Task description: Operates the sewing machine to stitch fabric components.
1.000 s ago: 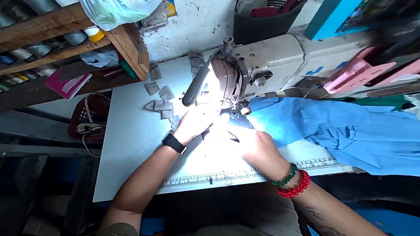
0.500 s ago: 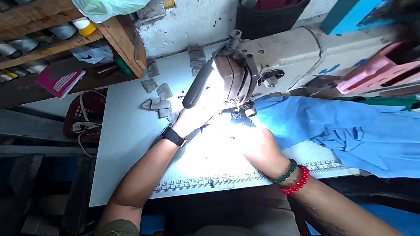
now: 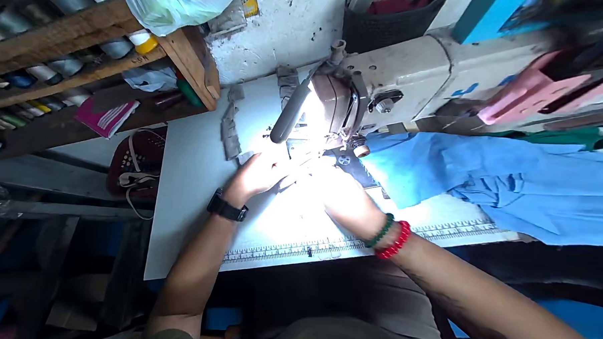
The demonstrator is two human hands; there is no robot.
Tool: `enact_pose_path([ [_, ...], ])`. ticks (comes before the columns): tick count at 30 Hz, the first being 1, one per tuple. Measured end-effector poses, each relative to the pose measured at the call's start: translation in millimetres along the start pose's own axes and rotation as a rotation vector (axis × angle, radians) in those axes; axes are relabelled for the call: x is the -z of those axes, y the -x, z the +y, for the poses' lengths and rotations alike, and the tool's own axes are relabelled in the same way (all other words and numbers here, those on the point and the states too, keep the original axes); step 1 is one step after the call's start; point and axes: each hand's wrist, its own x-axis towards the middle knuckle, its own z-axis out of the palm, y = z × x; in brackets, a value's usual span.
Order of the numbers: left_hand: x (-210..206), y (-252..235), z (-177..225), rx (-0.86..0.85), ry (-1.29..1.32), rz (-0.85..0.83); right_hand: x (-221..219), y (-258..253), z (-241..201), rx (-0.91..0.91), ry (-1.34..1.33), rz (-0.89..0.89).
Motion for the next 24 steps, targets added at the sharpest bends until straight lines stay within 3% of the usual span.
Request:
enact_pose_path([
  [3,3,20,21,0.042,0.013,0.022,-7,-23,-9,0.041,-0.031,0.052],
  [8,1,22,7,0.001,0.106,0.015,-10,-16,5,0.034,-0.208,0.121],
  [13,-7,25,4,-0.100,0.298,0.000,16,-12,11,-0.069,-0.616,-0.048],
  [15,-13,24,7,-0.151,0.330,0.024,15,-6,13,-0.073,-0.685,-0.011],
  [20,-23,27,20,-0.225,0.383,0.040,22,4,14,-0.094,-0.709,0.044],
  [24,-18,32,18,-0.129,0.408,-0.053,27,12,22,-0.187,-0.640,0.048],
])
